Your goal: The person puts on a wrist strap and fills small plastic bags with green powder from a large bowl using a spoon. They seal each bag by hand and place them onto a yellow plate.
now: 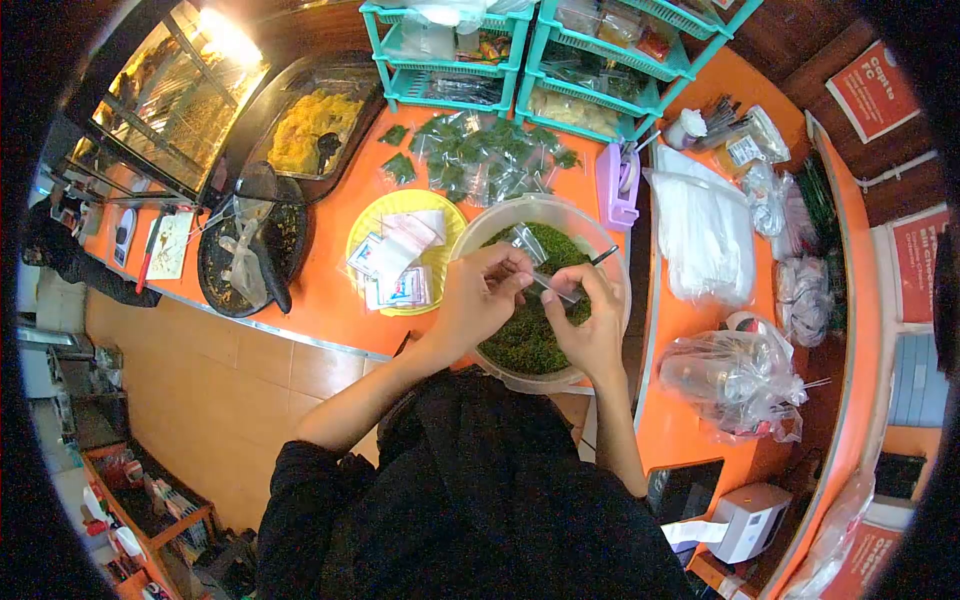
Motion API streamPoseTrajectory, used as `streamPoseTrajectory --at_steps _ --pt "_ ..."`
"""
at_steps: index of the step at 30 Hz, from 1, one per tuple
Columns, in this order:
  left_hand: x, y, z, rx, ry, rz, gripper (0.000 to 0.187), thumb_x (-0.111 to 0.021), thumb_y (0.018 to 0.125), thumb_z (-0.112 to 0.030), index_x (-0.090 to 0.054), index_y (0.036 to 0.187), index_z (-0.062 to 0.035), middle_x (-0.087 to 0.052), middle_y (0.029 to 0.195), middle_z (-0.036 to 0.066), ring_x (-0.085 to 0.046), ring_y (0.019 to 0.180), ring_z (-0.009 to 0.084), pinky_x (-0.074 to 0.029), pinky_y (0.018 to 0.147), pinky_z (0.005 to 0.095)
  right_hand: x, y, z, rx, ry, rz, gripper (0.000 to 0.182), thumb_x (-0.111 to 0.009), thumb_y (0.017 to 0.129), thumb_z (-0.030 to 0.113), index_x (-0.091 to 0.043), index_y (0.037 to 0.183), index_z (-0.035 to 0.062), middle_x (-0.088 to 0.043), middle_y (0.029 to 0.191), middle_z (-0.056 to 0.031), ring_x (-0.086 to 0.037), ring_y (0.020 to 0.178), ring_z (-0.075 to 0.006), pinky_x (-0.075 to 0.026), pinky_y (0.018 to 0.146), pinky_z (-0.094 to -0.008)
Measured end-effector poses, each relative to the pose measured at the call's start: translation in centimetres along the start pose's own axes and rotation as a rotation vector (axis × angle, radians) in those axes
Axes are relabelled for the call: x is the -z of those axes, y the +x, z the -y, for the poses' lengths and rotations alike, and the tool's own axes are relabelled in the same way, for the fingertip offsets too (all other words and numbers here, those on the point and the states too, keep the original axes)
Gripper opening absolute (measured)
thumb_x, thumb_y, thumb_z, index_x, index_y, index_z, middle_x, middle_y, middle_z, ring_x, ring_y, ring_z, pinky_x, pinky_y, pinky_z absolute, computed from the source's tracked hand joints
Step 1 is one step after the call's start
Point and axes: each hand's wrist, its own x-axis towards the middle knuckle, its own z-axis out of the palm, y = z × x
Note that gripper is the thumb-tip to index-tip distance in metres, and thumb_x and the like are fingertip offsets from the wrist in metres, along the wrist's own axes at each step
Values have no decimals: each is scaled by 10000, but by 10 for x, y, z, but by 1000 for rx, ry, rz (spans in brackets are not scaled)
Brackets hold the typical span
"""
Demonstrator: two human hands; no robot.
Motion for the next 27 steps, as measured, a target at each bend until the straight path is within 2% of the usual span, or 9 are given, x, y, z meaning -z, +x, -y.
streamPoseTrajectory --at_steps 2,4,5,7,11,13,17,23,27 --pt "-1 -2 3 -42 2 -11 91 -669 872 89 -659 915 10 -679 787 44 -627 646 92 -492 562 246 -7 0 1 -44 86 -5 138 -731 786 41 -627 869 75 -610 769 -45 -607 763 -221 -395 805 -361" --pt "-2 -2 9 -175 156 -70 87 -666 867 93 -661 888 9 -677 777 47 -636 643 92 -493 556 250 -9 1 2 -57 88 -5 135 -733 783 39 -628 862 71 -619 774 -47 -613 766 -219 -400 800 -356" --pt "-1 -3 6 -173 156 -72 87 -666 867 93 -661 888 9 -677 777 47 -636 643 92 -493 556 250 -10 1 3 -69 90 -4 133 -735 779 37 -630 855 68 -629 779 -49 -620 769 -218 -405 796 -351" --pt "0 -4 -3 -20 40 -39 82 -671 869 87 -671 874 5 -683 778 42 -646 641 96 -497 548 249 -10 2 2 -83 106 6 124 -733 783 37 -631 850 63 -637 787 -54 -626 775 -222 -419 790 -352" --pt "9 1 -4 55 -22 16 59 -691 880 59 -687 896 3 -695 793 45 -654 634 103 -510 550 248 -5 2 -1 -120 147 5 99 -721 808 32 -631 851 37 -646 803 -83 -630 768 -240 -465 759 -358" --pt "15 4 -5 115 -53 52 34 -711 891 25 -695 918 10 -704 810 52 -661 669 100 -532 594 244 1 1 -5 -135 194 0 88 -712 824 27 -627 847 26 -643 800 -94 -626 759 -244 -476 748 -355" --pt "21 9 6 33 -159 95 45 -721 896 4 -696 932 15 -709 819 57 -667 712 97 -541 643 242 9 2 -4 -133 239 24 68 -678 875 21 -613 865 8 -626 802 -114 -609 752 -253 -486 734 -352" --pt "14 10 5 61 13 39 49 -705 904 5 -669 937 5 -690 781 44 -653 696 94 -516 633 244 0 -1 -10 -1 9 -12 70 -659 887 22 -598 920 16 -590 827 -124 -580 776 -282 -461 710 -383" --pt "5 8 3 -109 256 -62 62 -674 891 38 -631 922 5 -631 722 70 -602 633 124 -452 570 284 -8 3 -6 81 -10 -38 111 -673 847 -9 -590 916 17 -587 831 -124 -580 784 -294 -457 707 -389"
